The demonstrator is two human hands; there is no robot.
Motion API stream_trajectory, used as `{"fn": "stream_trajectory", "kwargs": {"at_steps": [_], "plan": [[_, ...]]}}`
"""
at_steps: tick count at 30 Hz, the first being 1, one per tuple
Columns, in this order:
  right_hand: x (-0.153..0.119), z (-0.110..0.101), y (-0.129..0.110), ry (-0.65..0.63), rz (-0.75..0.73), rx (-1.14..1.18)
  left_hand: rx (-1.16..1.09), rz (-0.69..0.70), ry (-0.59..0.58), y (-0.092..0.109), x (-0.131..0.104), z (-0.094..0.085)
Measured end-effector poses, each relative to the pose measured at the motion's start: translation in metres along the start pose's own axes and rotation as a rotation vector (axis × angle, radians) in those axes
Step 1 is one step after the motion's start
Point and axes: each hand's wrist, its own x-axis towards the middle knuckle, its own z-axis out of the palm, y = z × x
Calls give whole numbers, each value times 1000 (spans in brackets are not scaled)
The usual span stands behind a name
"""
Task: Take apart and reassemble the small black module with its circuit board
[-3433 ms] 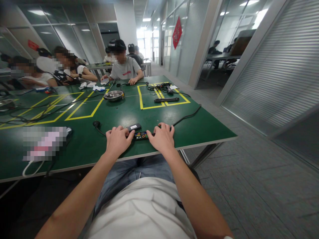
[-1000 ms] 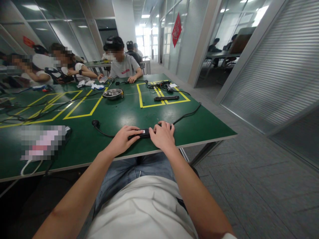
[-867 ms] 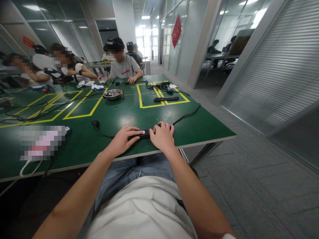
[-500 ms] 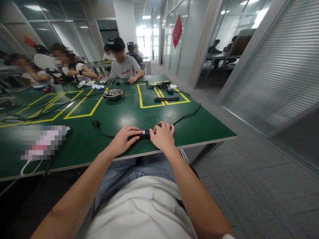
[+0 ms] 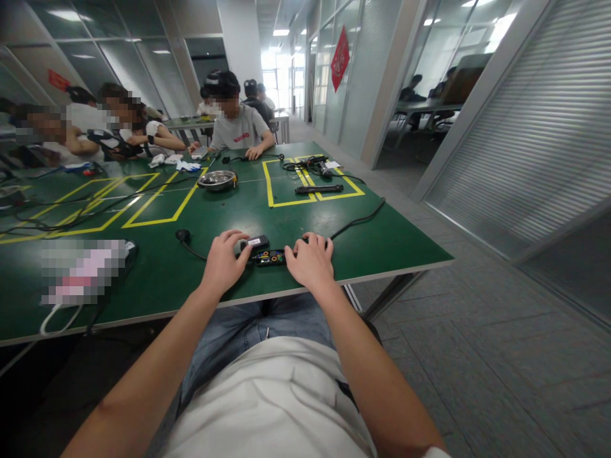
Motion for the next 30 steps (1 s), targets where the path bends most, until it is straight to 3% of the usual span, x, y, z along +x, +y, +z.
{"fn": "stream_trajectory", "kwargs": {"at_steps": [3,8,30], "plan": [[0,1,0,24,-6,11,135,-40,0,7,-4,-5],[-1,-1,-1,15,7,19,297,-96,-158,17,-5,-9],[0,0,0,56,17,67,219,-184,-290,14,3,-11]]}}
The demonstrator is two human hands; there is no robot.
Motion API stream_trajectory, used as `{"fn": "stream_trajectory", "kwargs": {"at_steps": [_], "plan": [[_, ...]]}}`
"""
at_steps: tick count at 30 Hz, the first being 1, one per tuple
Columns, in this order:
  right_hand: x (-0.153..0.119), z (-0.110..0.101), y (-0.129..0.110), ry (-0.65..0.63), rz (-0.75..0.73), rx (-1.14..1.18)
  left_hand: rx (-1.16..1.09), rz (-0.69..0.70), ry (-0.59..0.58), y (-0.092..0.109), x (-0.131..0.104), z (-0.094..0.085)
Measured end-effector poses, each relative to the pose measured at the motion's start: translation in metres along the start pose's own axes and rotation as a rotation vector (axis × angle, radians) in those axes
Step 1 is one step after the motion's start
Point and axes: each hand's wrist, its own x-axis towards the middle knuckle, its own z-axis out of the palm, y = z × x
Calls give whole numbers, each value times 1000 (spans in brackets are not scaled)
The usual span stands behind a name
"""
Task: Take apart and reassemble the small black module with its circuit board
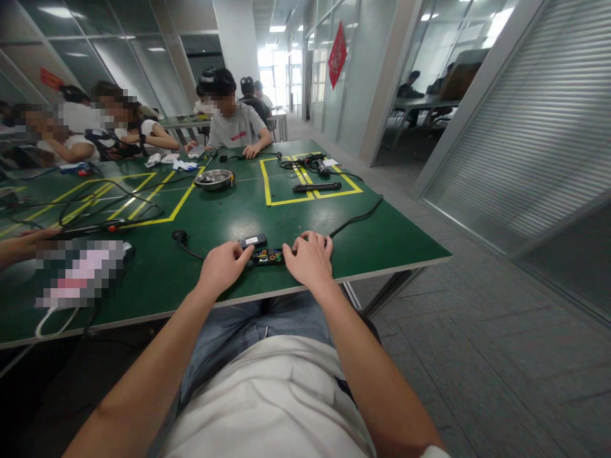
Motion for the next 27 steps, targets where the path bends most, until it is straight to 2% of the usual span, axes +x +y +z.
{"fn": "stream_trajectory", "kwargs": {"at_steps": [5,10,12,15,21,24,27], "plan": [[1,-1,-1,-23,18,-20,31,44,39,0,-2,2],[1,-2,0,-23,20,-6,-65,131,222,-5,1,8],[1,-1,1,-11,7,0,-118,174,172,-8,6,11],[1,0,3,3,-1,-4,-192,145,94,-13,13,14],[1,0,2,-12,-1,-7,-257,46,170,-18,16,16],[2,-1,1,-15,2,1,-318,140,284,-21,13,19],[2,-1,1,-18,3,-3,-419,364,313,-23,8,20]]}}
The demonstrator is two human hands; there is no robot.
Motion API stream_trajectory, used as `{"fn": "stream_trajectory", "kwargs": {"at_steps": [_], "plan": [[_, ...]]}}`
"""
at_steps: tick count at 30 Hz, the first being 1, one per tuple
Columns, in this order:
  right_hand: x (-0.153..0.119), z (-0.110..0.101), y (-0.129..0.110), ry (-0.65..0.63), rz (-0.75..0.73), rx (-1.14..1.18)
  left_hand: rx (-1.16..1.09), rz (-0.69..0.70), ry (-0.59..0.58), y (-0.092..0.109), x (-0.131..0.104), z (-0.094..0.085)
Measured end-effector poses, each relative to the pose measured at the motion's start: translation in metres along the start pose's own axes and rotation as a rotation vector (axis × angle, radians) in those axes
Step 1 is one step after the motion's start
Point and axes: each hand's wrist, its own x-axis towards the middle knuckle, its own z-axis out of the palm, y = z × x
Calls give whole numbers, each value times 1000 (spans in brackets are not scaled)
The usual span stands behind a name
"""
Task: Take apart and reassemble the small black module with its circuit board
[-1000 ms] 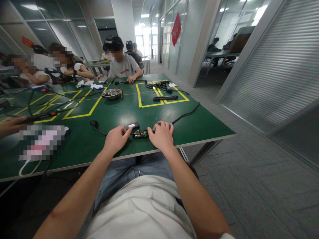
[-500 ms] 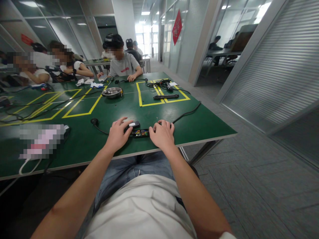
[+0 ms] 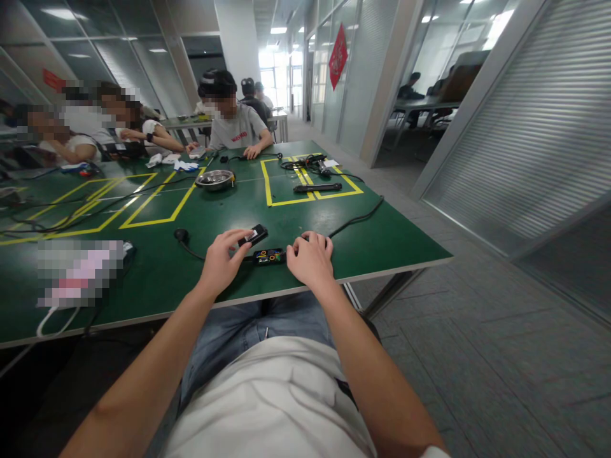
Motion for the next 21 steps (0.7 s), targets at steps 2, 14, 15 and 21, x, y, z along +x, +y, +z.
{"fn": "stream_trajectory", "kwargs": {"at_steps": [2,14,15,21], "plan": [[0,0,-1,-4,4,-8,-50,134,-96,1,-3,-1],[-2,-1,-3,-12,4,-26,-1,291,-299,5,-4,-1],[-2,-1,-3,-10,4,-24,7,283,-308,6,-4,-2],[-1,2,-1,21,-16,4,46,227,-344,11,-2,-3]]}}
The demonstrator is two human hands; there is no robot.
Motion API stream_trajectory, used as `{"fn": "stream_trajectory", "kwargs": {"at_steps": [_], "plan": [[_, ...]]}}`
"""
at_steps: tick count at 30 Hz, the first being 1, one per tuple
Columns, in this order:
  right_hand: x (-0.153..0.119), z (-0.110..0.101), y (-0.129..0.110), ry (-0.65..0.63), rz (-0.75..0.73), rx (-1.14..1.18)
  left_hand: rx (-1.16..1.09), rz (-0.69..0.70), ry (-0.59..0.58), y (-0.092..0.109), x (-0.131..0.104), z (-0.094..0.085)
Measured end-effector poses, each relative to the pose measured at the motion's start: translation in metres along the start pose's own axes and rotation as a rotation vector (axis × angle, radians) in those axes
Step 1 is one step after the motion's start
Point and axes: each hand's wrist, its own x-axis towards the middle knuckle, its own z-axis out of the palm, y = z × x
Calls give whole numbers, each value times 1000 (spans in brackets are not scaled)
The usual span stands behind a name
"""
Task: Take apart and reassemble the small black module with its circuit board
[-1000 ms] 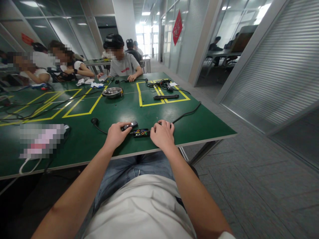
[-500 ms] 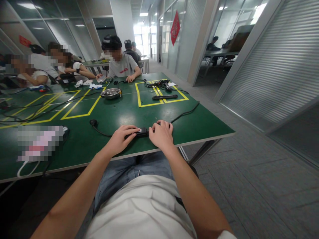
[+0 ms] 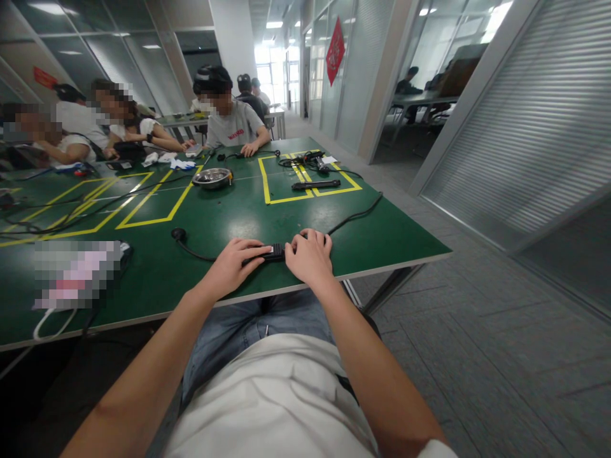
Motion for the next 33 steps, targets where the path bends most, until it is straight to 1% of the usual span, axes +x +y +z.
{"fn": "stream_trajectory", "kwargs": {"at_steps": [12,14,16,18,19,21,24,25,27,29,30,31,33], "plan": [[1,2,1,-15,14,-12,-13,1,10,3,1,-1],[1,2,2,-9,13,-11,-22,-19,45,4,1,-1],[1,2,2,-1,6,-4,-22,-98,130,3,2,-1],[1,2,2,0,-1,1,-2,-226,222,1,3,-1],[1,2,2,-3,-2,1,11,-287,247,-1,4,0],[1,1,2,-9,-3,2,25,-371,236,-4,6,2],[1,2,2,-4,-6,5,23,-390,184,-7,8,4],[1,3,2,3,-7,6,28,-381,192,-7,8,4],[0,4,3,22,-6,1,60,-382,245,-5,6,3],[0,6,3,36,-1,-14,131,-432,283,1,5,0],[0,6,3,41,1,-23,180,-469,268,4,4,-1],[0,7,3,44,3,-31,233,-504,229,8,3,-2],[-1,7,3,47,4,-40,330,-551,125,15,4,-4]]}}
